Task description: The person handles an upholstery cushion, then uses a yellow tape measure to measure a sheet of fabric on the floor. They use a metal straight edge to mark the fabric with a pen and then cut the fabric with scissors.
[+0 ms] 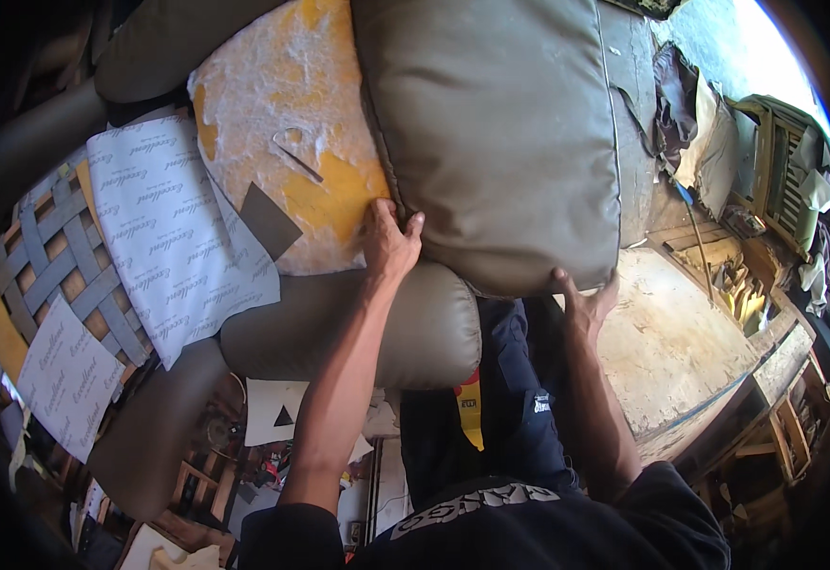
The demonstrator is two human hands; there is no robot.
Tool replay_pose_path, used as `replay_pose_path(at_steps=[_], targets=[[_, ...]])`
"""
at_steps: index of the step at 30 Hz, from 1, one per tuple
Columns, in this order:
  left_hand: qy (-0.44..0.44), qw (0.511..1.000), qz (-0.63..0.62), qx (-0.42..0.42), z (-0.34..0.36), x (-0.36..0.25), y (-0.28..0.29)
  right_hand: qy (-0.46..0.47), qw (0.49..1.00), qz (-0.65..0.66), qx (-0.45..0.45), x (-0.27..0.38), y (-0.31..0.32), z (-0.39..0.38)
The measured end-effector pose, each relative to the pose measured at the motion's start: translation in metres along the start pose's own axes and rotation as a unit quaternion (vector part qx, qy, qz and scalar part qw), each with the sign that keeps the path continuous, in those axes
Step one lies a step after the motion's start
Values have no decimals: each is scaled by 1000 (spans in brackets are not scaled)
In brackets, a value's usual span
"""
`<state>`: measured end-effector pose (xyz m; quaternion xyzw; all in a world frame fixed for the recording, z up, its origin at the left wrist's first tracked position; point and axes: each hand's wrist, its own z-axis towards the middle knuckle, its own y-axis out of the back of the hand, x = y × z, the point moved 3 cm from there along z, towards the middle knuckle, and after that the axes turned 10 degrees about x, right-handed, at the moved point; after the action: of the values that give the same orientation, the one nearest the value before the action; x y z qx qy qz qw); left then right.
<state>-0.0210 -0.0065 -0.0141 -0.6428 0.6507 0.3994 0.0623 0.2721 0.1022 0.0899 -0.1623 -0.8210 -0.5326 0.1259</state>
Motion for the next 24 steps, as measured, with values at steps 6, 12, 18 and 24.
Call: replay_pose_path(at_steps=[6,12,18,24], targets=[[34,999,10,-4,0,0,1,-281,773,529,212,-8,-73,-44],[12,999,37,-8,3,-1,2,-226,853,442,161,-56,-98,-48],[8,998,49,-26,8,12,-8,-358,678,626,143,3,-94,-80],[-12,1000,22,-13,13,8,-6,-341,690,621,146,-3,-112,-75]])
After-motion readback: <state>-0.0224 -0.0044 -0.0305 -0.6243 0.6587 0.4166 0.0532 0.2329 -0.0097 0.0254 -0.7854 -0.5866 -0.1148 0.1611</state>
